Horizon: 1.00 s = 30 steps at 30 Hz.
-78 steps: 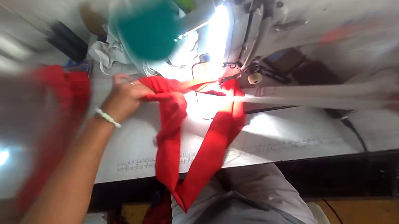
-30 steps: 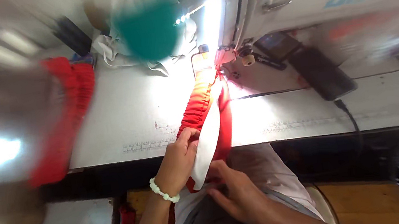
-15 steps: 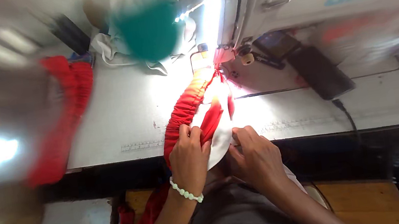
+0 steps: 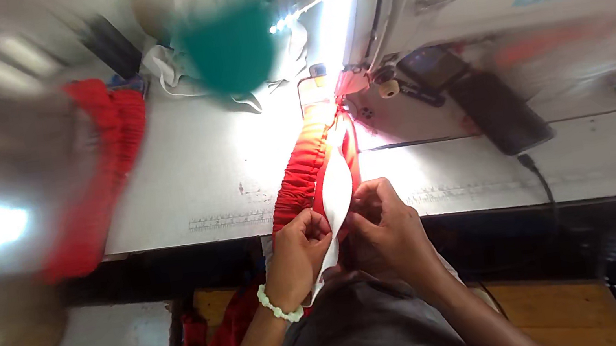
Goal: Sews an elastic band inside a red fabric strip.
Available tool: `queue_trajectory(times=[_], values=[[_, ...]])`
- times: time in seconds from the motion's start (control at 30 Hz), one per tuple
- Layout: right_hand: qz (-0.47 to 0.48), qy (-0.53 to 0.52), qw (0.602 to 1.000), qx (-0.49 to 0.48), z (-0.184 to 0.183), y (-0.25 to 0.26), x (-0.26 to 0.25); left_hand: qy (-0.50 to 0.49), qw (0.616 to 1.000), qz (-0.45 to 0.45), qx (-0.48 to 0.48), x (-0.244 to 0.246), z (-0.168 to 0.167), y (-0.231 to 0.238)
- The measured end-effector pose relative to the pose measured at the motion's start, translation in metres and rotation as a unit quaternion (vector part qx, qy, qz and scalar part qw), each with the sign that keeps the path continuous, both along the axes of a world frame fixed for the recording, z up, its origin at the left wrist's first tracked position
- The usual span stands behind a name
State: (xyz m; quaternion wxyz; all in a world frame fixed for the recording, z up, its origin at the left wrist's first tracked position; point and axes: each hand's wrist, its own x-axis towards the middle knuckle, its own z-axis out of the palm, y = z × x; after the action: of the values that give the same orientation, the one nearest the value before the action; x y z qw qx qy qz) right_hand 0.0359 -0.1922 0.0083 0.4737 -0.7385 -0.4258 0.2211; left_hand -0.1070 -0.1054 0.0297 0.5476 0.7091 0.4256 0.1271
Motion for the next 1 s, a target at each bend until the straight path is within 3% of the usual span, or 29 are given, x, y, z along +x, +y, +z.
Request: queue_trajectory(times=[0.07,0.17,0.37,0.47,0.67,0.83,0.93,1.0], values=[[-0.005,0.056,0.998,0.005,0.000,0.001,0.001,0.021,0.993,0.029,0.109,0.002,-0.006,-0.006],[-0.004,0.068,0.997,0.025,-0.001,-0.003,0.000,0.054,0.954,0.048,0.292,0.002,-0.021,-0.009],[0.013,0.112,0.991,0.066,-0.005,-0.013,-0.001,0.109,0.881,0.056,0.457,0.009,-0.031,-0.011],[0.008,0.113,0.993,0.046,-0.008,-0.015,-0.002,0.082,0.874,0.030,0.479,0.014,-0.030,-0.013],[-0.018,0.173,0.985,-0.006,-0.004,-0.020,-0.003,0.003,0.942,-0.020,0.335,0.006,-0.020,-0.020],[-0.015,0.189,0.982,-0.008,-0.002,-0.023,-0.003,0.062,0.860,0.001,0.506,-0.002,0.005,-0.034],[-0.030,0.214,0.976,0.003,0.000,-0.020,-0.008,0.094,0.853,-0.072,0.508,0.002,0.007,-0.054],[-0.058,0.194,0.979,0.006,-0.002,-0.018,-0.011,0.087,0.869,-0.123,0.471,0.005,-0.002,-0.061]])
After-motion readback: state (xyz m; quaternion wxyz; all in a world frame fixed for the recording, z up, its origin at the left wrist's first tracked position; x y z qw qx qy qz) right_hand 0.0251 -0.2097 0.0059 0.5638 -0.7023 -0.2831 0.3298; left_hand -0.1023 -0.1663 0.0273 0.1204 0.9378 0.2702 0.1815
